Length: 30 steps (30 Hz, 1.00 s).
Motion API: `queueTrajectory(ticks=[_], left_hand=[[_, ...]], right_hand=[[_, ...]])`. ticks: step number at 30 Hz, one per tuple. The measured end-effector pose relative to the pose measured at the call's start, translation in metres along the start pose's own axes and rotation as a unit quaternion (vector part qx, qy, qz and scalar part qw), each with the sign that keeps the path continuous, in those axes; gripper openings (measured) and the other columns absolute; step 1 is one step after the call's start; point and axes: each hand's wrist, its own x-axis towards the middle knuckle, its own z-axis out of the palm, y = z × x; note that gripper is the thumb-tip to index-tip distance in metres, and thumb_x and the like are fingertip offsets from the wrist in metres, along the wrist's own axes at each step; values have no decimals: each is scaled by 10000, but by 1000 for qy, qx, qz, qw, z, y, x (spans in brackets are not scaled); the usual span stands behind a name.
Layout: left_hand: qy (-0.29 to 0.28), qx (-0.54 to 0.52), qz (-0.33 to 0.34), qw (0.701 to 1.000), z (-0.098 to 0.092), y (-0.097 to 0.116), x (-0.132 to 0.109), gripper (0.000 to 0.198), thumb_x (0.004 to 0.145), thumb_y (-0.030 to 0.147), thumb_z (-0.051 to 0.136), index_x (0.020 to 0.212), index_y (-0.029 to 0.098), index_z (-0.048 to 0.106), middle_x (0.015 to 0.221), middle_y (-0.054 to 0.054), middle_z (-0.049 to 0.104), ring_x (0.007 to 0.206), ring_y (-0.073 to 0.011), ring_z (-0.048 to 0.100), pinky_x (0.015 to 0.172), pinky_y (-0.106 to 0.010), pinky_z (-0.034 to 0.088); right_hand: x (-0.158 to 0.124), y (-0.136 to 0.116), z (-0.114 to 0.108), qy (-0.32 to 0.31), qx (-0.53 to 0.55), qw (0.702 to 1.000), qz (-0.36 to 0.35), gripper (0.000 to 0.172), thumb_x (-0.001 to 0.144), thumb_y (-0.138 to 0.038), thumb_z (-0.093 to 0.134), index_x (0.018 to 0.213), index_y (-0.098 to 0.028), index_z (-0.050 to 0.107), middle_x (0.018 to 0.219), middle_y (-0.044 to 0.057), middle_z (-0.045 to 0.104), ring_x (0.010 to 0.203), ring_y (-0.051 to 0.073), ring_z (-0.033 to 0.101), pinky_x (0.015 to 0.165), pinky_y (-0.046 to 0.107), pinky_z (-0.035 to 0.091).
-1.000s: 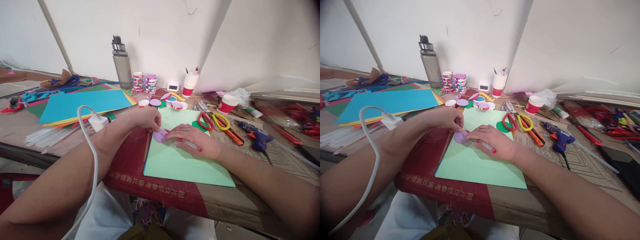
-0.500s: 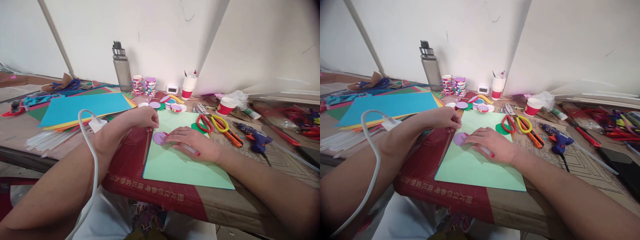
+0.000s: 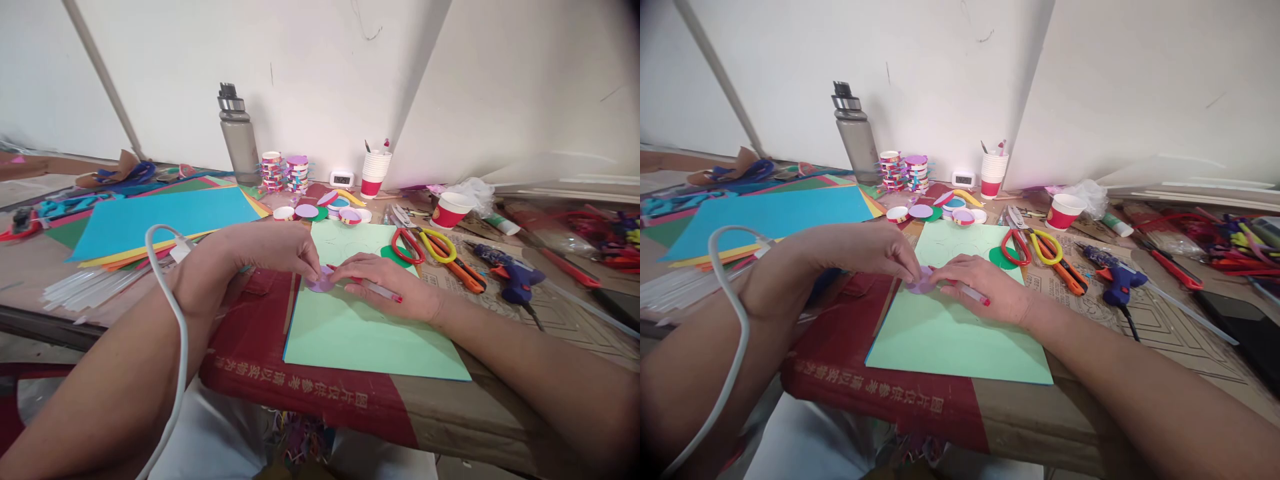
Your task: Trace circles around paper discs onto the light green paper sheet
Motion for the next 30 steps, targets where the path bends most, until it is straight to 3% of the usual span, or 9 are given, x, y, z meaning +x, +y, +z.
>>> queueTrajectory(ticks=[8,18,25,30], left_hand=[[-6,10,-11,1000,0,1,0,118,773,305,706,815,299,817,796,28,780,657,-113,606,621,-188,386],[-2,90,33,995,2,4,0,182,845,274,641,902,248,811,866,24,785,677,-87,614,610,-163,386],[-1,89,40,995,2,4,4,210,838,196,652,969,262,802,956,11,784,778,-99,662,676,-151,419],[-8,92,40,995,1,0,4,201,867,242,627,958,257,805,953,11,786,750,-93,656,652,-152,414]], right_hand=[[-2,2,2,10,18,999,28,257,1004,-223,447,1189,-221,626,1048,62,725,975,175,632,864,335,501],[-4,8,5,29,62,996,56,263,1001,-261,470,1188,-227,652,1097,59,721,1027,169,636,907,319,490],[-3,8,5,39,80,993,73,253,994,-292,488,1160,-236,671,1086,53,730,996,177,643,888,335,496],[-4,10,7,43,86,993,67,263,998,-286,478,1170,-237,671,1107,47,724,1004,167,643,901,326,492]])
